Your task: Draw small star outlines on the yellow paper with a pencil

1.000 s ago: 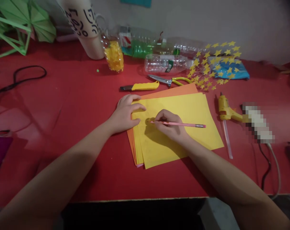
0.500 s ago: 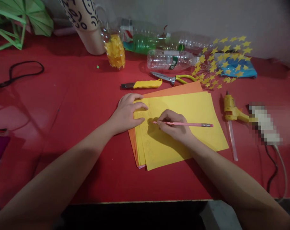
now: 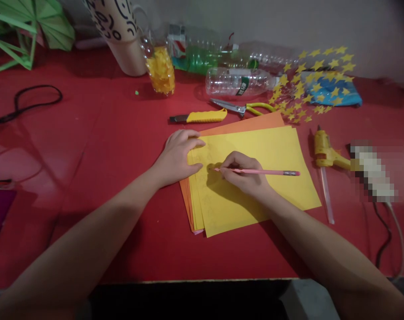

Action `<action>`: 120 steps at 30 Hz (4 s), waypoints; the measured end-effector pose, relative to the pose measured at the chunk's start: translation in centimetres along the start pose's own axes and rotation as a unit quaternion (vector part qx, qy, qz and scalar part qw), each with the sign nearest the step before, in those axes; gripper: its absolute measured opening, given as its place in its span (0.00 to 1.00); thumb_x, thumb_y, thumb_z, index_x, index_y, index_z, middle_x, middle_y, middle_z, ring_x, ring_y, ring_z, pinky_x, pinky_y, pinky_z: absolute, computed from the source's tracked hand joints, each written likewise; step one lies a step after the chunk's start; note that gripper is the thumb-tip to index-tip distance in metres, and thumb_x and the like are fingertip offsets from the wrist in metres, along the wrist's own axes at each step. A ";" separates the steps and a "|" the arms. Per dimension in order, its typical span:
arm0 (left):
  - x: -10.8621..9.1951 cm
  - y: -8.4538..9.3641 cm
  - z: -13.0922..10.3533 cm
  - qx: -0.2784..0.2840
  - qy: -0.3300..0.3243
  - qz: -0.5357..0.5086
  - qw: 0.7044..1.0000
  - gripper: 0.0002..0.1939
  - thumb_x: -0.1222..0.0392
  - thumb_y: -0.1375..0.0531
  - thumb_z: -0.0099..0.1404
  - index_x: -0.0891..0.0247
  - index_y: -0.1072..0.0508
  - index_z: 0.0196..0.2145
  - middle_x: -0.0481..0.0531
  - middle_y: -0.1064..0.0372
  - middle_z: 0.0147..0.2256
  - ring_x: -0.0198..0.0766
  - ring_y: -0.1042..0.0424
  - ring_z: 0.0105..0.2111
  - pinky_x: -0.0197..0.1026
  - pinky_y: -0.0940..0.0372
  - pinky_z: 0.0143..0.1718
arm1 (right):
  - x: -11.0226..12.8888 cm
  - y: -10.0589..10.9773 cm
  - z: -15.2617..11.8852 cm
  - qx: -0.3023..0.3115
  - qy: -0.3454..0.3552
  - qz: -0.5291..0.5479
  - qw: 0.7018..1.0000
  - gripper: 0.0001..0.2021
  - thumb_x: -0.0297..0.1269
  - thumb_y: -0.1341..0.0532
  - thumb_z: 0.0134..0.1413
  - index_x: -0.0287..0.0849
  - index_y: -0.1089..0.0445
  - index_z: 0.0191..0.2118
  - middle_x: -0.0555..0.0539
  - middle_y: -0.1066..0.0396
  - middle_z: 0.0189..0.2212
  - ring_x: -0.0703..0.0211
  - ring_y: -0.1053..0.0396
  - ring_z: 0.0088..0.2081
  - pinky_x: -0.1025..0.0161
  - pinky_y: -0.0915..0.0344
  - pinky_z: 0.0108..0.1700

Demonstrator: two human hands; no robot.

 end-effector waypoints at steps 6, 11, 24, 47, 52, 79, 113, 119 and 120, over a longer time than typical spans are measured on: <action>0.0 0.0 0.0 0.004 -0.003 0.005 1.000 0.21 0.60 0.37 0.56 0.59 0.30 0.48 0.57 0.38 0.57 0.53 0.41 0.59 0.57 0.46 0.62 | -0.2 0.0 0.0 0.008 0.011 -0.002 1.000 0.06 0.33 0.39 0.51 0.43 0.36 0.25 0.53 0.35 0.20 0.67 0.43 0.21 0.66 0.49 0.24; 0.0 0.0 0.0 0.001 -0.005 0.003 1.000 0.21 0.60 0.37 0.56 0.58 0.30 0.48 0.55 0.38 0.57 0.52 0.41 0.59 0.57 0.46 0.61 | -0.1 0.0 0.0 0.013 0.022 -0.005 1.000 0.07 0.33 0.39 0.51 0.43 0.37 0.25 0.53 0.35 0.20 0.67 0.43 0.22 0.65 0.48 0.24; 0.1 0.0 0.1 0.001 -0.006 0.009 1.000 0.21 0.59 0.37 0.56 0.59 0.30 0.48 0.57 0.38 0.57 0.53 0.41 0.59 0.57 0.46 0.61 | -0.3 -0.1 0.2 -0.018 -0.008 -0.006 1.000 0.06 0.32 0.40 0.51 0.44 0.37 0.25 0.55 0.36 0.18 0.67 0.42 0.21 0.65 0.49 0.23; 0.1 0.0 0.1 0.002 -0.005 0.011 1.000 0.21 0.58 0.37 0.56 0.59 0.30 0.49 0.56 0.38 0.57 0.52 0.41 0.59 0.57 0.46 0.61 | -0.5 -0.1 0.2 -0.052 -0.016 0.015 0.998 0.09 0.36 0.39 0.52 0.44 0.39 0.25 0.54 0.38 0.19 0.67 0.43 0.22 0.64 0.48 0.24; 0.0 0.0 0.1 0.005 -0.003 0.012 1.000 0.21 0.59 0.37 0.56 0.59 0.30 0.49 0.56 0.38 0.57 0.52 0.41 0.60 0.57 0.46 0.62 | -0.4 0.0 0.2 -0.050 -0.019 0.005 0.999 0.09 0.36 0.39 0.52 0.44 0.39 0.25 0.54 0.38 0.19 0.67 0.43 0.21 0.65 0.49 0.24; 0.0 0.2 0.0 0.012 -0.002 0.004 1.000 0.21 0.58 0.38 0.56 0.59 0.30 0.49 0.57 0.39 0.58 0.53 0.42 0.60 0.58 0.47 0.62 | 0.6 0.2 0.1 -0.028 0.045 -0.022 0.998 0.09 0.27 0.43 0.45 0.45 0.44 0.22 0.57 0.46 0.17 0.69 0.52 0.20 0.66 0.56 0.22; -0.1 0.1 0.1 0.009 -0.006 0.008 1.000 0.21 0.58 0.38 0.56 0.57 0.29 0.49 0.56 0.38 0.57 0.52 0.42 0.60 0.57 0.47 0.62 | 0.5 -0.2 0.1 -0.005 0.018 -0.014 1.000 0.08 0.31 0.41 0.50 0.45 0.41 0.24 0.56 0.42 0.18 0.68 0.49 0.21 0.65 0.52 0.23; -0.1 0.1 0.1 0.007 -0.007 0.010 1.000 0.20 0.58 0.38 0.56 0.57 0.29 0.48 0.55 0.38 0.57 0.52 0.41 0.60 0.56 0.46 0.62 | 0.4 -0.4 0.1 -0.002 0.027 -0.016 1.000 0.09 0.33 0.40 0.52 0.45 0.40 0.25 0.56 0.40 0.19 0.67 0.47 0.21 0.65 0.51 0.24; -0.1 0.1 0.1 0.008 -0.006 0.010 1.000 0.20 0.58 0.38 0.56 0.57 0.29 0.48 0.55 0.38 0.57 0.52 0.41 0.60 0.57 0.47 0.62 | 0.3 -0.4 0.1 0.000 0.025 -0.017 1.000 0.09 0.34 0.40 0.53 0.45 0.40 0.25 0.56 0.40 0.19 0.67 0.47 0.22 0.65 0.51 0.24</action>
Point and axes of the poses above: each hand's wrist, its own z-axis towards the middle knuckle, its own y-axis out of the back of the hand, x = y × z, the point moved 4 cm from there along z, towards the middle knuckle
